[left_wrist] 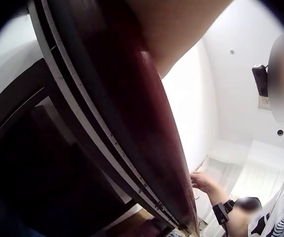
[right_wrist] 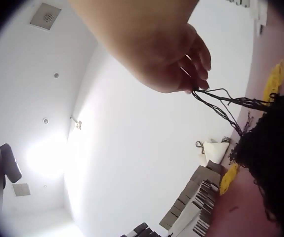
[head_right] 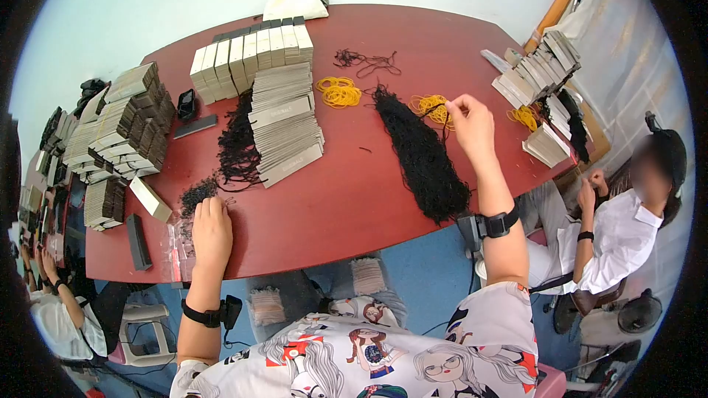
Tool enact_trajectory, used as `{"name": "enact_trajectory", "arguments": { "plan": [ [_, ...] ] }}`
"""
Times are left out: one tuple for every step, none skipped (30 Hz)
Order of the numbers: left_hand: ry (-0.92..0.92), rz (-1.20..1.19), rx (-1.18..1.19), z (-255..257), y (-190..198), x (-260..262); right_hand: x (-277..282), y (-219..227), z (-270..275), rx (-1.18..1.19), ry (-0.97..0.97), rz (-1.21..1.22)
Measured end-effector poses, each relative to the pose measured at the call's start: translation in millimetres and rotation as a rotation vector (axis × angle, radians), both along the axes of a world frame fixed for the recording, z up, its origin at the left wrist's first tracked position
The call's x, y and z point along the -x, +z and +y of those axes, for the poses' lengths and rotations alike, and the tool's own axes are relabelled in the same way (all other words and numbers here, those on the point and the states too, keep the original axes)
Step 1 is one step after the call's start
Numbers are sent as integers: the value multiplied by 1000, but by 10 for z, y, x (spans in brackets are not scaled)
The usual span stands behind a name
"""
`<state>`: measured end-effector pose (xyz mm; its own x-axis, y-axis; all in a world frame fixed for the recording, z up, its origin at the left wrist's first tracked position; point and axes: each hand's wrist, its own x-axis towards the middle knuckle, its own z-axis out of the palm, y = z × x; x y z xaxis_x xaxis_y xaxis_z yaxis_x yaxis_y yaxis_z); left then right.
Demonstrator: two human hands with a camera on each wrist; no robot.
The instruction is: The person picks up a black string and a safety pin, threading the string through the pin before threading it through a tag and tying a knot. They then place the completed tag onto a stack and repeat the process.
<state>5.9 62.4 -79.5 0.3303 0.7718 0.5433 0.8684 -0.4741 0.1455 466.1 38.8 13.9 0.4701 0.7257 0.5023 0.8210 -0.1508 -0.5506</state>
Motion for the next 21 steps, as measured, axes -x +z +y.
{"name": "enact_trajectory", "arguments": {
  "plan": [
    [-7,-15,-7,-4,-11,-1,-18,59,8,3,-3,-2],
    [-13,-31,-14,-9,-22,1,-37,113,24,-13,15,-39],
    [-14,-34,-12,-12,-32,11,-47,170,36,-29,34,-77],
    [4,-58,26,-14,-39,23,-40,238,37,33,14,-118],
    [23,-81,64,-18,-41,32,-45,282,46,35,14,-122],
    [23,-86,66,-35,-10,21,-53,319,56,72,57,-58],
    [8,-87,37,-60,51,4,-57,342,65,110,99,6],
    [-7,-88,7,-76,91,-4,-71,317,92,113,97,2],
    [-8,-93,9,-80,101,1,-85,267,130,123,150,-13],
    [-20,-101,26,-84,104,8,-93,245,146,133,202,-27],
    [-32,-108,42,-86,97,10,-94,243,150,137,200,-32],
    [-34,-112,45,-83,87,9,-54,250,158,135,239,39],
    [-37,-128,42,-77,81,7,1,275,166,132,279,109],
    [-37,-146,40,-76,72,3,39,370,132,94,361,399],
    [-37,-151,43,-78,65,3,30,350,156,98,360,395],
    [-42,-175,58,-80,67,7,-1,282,200,231,417,433],
    [-50,-197,73,-87,73,14,-37,189,232,364,469,473],
    [-56,-199,75,-93,77,21,-11,105,254,340,212,-64],
    [-63,-209,82,-93,81,28,-29,112,245,341,205,-67],
    [-67,-223,88,-90,84,25,-41,149,251,255,300,293],
    [-66,-230,90,-85,88,22,-23,211,253,164,394,652]
  ]
}}
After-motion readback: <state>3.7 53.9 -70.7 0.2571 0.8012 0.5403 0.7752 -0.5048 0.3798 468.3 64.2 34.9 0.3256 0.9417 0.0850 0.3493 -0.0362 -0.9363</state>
